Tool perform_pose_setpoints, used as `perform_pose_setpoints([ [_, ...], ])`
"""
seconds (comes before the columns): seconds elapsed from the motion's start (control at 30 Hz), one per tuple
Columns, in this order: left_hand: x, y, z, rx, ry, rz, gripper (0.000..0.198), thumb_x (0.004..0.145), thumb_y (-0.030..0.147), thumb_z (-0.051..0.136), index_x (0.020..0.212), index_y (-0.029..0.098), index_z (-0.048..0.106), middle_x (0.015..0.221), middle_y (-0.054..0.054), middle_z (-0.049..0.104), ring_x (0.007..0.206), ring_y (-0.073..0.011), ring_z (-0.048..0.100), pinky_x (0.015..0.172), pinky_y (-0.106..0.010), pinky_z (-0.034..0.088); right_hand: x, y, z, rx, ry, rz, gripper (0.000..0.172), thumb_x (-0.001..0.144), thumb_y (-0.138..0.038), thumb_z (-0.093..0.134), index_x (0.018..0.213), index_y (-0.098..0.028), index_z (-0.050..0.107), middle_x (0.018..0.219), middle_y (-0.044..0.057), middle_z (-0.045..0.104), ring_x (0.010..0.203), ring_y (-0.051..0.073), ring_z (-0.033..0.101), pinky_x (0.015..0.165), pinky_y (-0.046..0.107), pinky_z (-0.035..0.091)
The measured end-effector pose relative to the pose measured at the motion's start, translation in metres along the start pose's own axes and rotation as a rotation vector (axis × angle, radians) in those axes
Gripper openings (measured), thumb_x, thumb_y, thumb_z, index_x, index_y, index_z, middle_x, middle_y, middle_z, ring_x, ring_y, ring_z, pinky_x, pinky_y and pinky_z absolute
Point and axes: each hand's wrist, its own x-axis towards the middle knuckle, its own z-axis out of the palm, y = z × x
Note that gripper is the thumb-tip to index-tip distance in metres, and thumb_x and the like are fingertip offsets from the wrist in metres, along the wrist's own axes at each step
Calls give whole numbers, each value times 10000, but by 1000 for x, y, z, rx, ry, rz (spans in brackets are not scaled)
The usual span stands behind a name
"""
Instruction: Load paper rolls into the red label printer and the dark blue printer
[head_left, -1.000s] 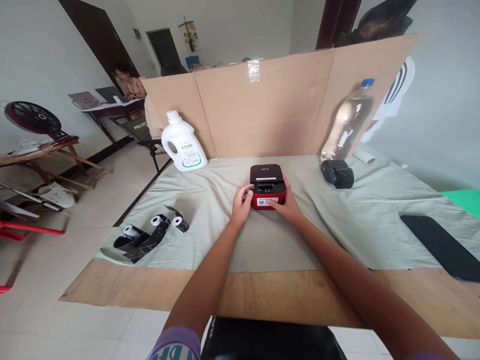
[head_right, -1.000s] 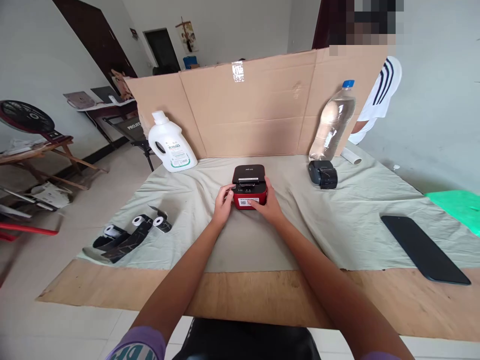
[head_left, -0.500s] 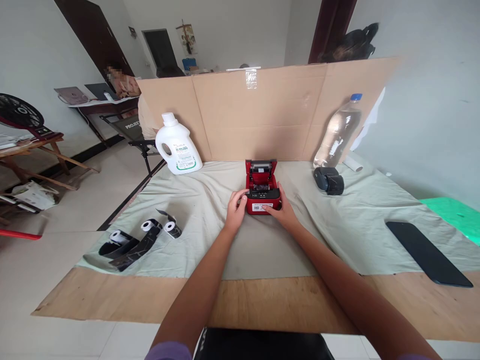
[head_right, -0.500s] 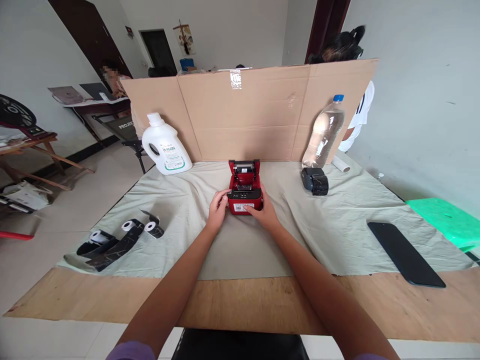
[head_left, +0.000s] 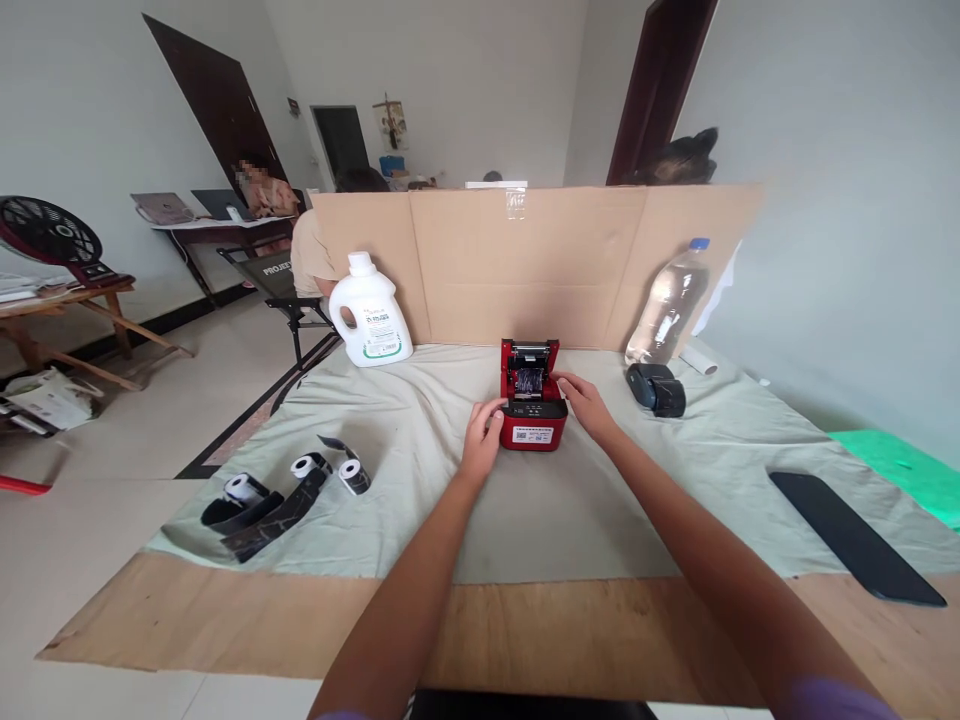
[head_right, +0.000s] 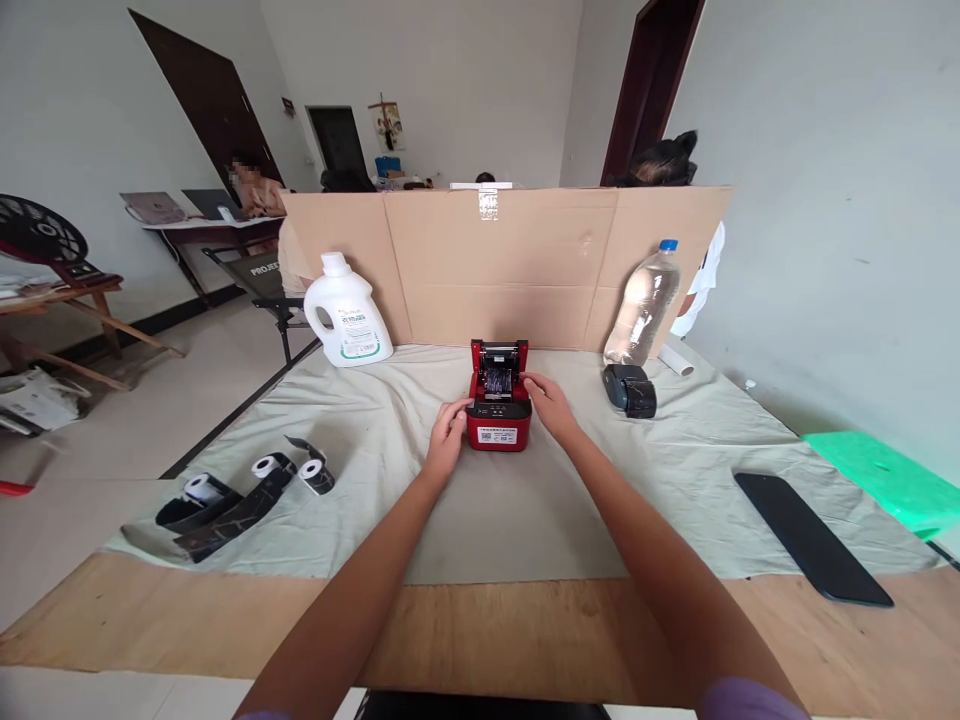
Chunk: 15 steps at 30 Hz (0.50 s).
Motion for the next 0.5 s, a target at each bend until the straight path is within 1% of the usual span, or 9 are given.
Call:
perform_pose_setpoints([
  [0.07,0,0,0,1,1,3,345,1029,398,440,1233,237,667,1190,-69,606,1172,-197,588,1059,-343,457,13,-9,-1,-126,-19,-31,406,924,-494,532,1158,-236,740,1214,69,728,1254,283,575,1127,513,404],
  [0.1,0,0,0,7,4,4,345,1029,392,437,1235,236,666,1186,-70,606,1172,-197,588,1064,-346,455,17,-14,-1,-165,-46,-39,383,928,-472,525,1120,-231,753,1165,68,742,1230,281,589,1113,502,418],
  [0.13,0,0,0,12,6,1,344,1029,385,436,1236,236,667,1179,-70,607,1168,-197,590,1064,-348,455,20,-18,0,-179,-94,-37,376,934,-460,511,1080,-220,762,1107,71,756,1180,276,620,1082,485,448],
  [0.2,1,-1,0,15,5,-10,339,1028,376,439,1232,239,671,1166,-68,609,1151,-196,596,1052,-348,466,25,-27,3,-175,-218,-22,388,945,-448,480,1000,-192,768,970,72,775,1012,253,688,985,439,516],
  [0.27,1,-2,1,1,3,-15,333,1026,370,444,1229,240,674,1162,-67,609,1140,-194,600,1042,-344,474,33,-34,7,-209,-318,-16,353,930,-409,496,945,-180,765,868,63,779,868,228,710,897,397,550],
  [0.3,1,-2,1,-10,4,-12,331,1025,366,446,1228,238,674,1164,-67,607,1143,-193,600,1043,-343,474,39,-37,10,-255,-354,-27,298,904,-366,532,925,-185,768,854,56,780,844,225,711,875,386,555],
  [0.37,1,-2,1,-26,9,-3,332,1024,363,448,1229,235,675,1161,-67,604,1151,-191,599,1056,-342,468,54,-41,16,-386,-437,-67,169,798,-230,624,861,-210,780,872,42,785,855,235,712,868,381,554],
  [0.43,1,-1,1,-28,13,-4,335,1023,369,448,1234,240,675,1153,-64,604,1149,-192,603,1061,-342,469,71,-42,26,-535,-565,-50,216,661,-78,658,761,-226,780,821,31,776,826,248,710,848,385,554],
  [0.5,1,1,1,-22,13,-7,334,1022,370,451,1240,251,675,1155,-60,608,1147,-194,607,1064,-344,474,85,-41,39,-662,-690,26,257,568,12,639,638,-208,752,651,23,720,695,234,684,779,388,555],
])
